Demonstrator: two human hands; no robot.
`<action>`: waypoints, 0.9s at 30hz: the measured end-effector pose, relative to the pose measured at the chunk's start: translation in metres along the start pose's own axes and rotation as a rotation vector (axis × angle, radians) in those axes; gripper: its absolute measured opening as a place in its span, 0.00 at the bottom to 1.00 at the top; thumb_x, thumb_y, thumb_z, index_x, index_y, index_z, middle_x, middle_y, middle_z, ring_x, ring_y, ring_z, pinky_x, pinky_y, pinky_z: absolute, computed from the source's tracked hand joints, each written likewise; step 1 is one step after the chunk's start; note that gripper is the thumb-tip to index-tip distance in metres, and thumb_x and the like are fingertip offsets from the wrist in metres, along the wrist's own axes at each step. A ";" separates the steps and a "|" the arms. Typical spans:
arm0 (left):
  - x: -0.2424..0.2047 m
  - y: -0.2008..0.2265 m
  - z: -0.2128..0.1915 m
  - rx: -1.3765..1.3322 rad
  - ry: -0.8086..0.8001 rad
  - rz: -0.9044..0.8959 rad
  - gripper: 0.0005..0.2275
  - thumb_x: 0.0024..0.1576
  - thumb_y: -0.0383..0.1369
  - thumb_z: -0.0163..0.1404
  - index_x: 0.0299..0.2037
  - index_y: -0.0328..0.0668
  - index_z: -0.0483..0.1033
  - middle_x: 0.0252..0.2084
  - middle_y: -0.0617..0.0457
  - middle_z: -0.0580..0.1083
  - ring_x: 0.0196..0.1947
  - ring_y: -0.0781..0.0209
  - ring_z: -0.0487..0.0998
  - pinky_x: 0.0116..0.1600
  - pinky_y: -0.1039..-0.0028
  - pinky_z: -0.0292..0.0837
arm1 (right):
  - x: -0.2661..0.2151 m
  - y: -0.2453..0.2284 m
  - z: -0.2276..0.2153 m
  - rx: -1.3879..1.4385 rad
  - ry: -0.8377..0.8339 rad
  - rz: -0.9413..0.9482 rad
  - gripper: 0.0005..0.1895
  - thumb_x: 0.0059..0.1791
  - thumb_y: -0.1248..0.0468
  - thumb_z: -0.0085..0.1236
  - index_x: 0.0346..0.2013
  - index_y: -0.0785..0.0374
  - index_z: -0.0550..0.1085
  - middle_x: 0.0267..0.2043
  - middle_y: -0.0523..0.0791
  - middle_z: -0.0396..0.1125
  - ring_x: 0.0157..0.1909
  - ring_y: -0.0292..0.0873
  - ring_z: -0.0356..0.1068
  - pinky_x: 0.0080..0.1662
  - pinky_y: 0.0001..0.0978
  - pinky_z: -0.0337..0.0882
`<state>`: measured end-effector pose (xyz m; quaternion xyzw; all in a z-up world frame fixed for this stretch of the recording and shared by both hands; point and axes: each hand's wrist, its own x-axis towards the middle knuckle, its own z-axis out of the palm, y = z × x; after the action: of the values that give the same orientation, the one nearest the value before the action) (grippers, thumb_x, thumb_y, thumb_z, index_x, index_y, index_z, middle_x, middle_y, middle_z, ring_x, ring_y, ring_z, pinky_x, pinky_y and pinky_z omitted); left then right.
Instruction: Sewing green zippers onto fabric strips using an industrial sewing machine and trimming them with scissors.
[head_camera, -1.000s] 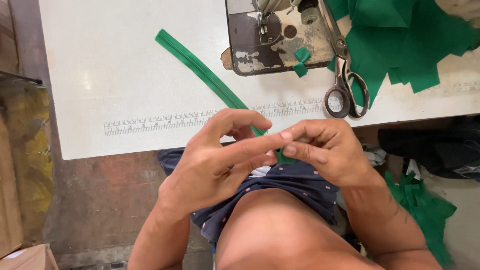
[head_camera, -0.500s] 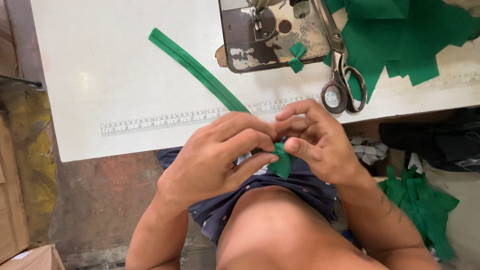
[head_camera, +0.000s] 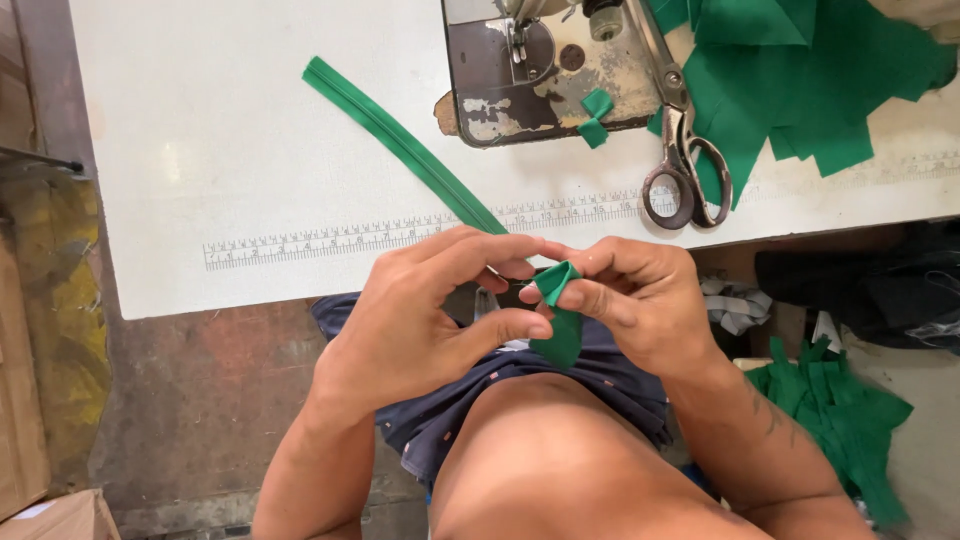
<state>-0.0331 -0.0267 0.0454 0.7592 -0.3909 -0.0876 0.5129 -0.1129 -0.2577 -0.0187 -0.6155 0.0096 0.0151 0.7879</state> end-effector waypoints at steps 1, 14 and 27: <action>0.000 -0.001 0.001 -0.035 0.006 0.010 0.19 0.61 0.40 0.63 0.60 0.45 0.77 0.49 0.52 0.84 0.45 0.61 0.88 0.52 0.73 0.87 | 0.002 -0.005 0.003 -0.050 -0.017 -0.028 0.07 0.53 0.65 0.66 0.39 0.66 0.78 0.36 0.52 0.80 0.46 0.54 0.86 0.58 0.47 0.87; 0.011 0.006 0.007 -0.287 0.024 -0.139 0.03 0.66 0.27 0.56 0.43 0.39 0.82 0.37 0.46 0.86 0.42 0.60 0.92 0.43 0.77 0.90 | 0.001 -0.003 0.004 -0.051 -0.072 -0.072 0.07 0.54 0.66 0.65 0.38 0.67 0.76 0.36 0.54 0.78 0.41 0.49 0.83 0.61 0.46 0.86; 0.011 -0.003 -0.007 -0.370 -0.003 -0.419 0.10 0.64 0.34 0.53 0.47 0.37 0.83 0.37 0.54 0.85 0.33 0.68 0.86 0.38 0.78 0.84 | 0.002 -0.004 0.012 -0.143 0.073 0.042 0.07 0.52 0.68 0.66 0.41 0.69 0.79 0.33 0.50 0.79 0.36 0.48 0.86 0.38 0.35 0.91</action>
<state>-0.0205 -0.0289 0.0492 0.7167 -0.2036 -0.2629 0.6131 -0.1109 -0.2473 -0.0120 -0.6699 0.0502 0.0096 0.7407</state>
